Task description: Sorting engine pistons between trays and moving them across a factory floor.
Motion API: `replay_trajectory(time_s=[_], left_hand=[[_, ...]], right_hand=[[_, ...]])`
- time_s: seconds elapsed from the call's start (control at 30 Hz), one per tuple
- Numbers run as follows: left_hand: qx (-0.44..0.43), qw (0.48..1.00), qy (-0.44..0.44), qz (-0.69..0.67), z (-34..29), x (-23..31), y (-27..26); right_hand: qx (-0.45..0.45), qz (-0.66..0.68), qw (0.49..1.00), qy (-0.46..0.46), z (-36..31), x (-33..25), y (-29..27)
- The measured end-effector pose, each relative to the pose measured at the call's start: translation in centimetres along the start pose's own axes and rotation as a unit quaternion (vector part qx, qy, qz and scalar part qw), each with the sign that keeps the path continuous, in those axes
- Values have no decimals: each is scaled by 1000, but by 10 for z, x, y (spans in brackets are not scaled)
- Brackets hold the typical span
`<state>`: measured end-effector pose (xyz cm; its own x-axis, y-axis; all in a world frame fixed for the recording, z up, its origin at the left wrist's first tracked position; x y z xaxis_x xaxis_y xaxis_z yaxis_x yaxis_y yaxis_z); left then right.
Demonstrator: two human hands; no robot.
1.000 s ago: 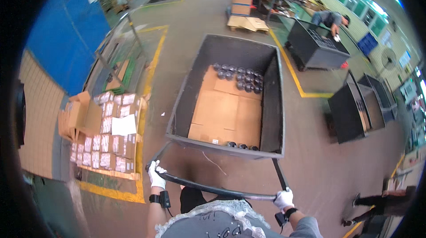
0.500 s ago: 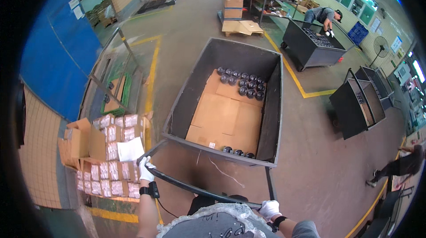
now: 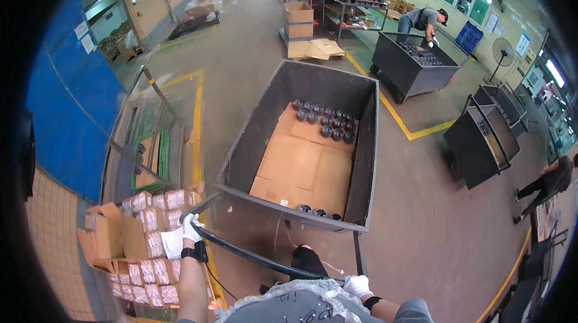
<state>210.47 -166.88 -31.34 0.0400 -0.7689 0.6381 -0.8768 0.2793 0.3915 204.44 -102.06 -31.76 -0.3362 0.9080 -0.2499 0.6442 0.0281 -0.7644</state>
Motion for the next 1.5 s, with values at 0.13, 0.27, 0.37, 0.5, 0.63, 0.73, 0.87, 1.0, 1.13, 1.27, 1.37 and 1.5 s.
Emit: replay_trajectory(time_s=[0.13, 0.27, 0.37, 0.5, 0.63, 0.73, 0.87, 1.0, 1.13, 1.27, 1.37, 1.5], left_hand=[[7, 1000, 21, 17, 25, 7, 40], [-5, 1000, 21, 15, 57, 5, 107], [-11, 999, 20, 30, 79, 6, 161], [-23, 998, 34, 43, 122, 26, 208], [-64, 997, 6, 50, 157, 21, 292], [-70, 995, -3, 77, 172, 13, 348], [-144, 988, -6, 55, 183, 4, 405], [-160, 986, -46, -9, 174, -45, 457], [-99, 986, -130, -32, 142, -105, 498], [-83, 969, -232, -14, 106, -152, 535], [-19, 966, -257, 9, 85, -187, 572], [-34, 973, -218, -73, 70, -231, 614]], right_hand=[[7, -5, 999, -31, 45, 19, -22], [24, -9, 1000, 1, 74, 16, -91], [6, -45, 999, 25, 88, 13, -163], [79, -55, 995, -28, 140, 26, -220], [193, -47, 980, -29, 185, 56, -270], [265, -60, 962, 33, 220, 79, -292], [331, -59, 936, 103, 258, 104, -344], [393, -65, 899, 181, 285, 162, -384], [362, -75, 908, 196, 316, 211, -425], [444, -87, 864, 221, 338, 269, -452], [432, -94, 870, 219, 353, 324, -477], [411, -67, 890, 185, 375, 383, -512]])
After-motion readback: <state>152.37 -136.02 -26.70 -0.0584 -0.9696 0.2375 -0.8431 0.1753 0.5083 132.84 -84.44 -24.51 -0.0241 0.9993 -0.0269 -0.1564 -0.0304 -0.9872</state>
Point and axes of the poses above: each hand's wrist, its own z-axis towards the middle knuckle, its own y-axis out of the palm, x = y × z, the point moved 2 cm from there along z, towards the middle knuckle, and after that the axes turned 8 degrees about z, right-handed, at the moved point
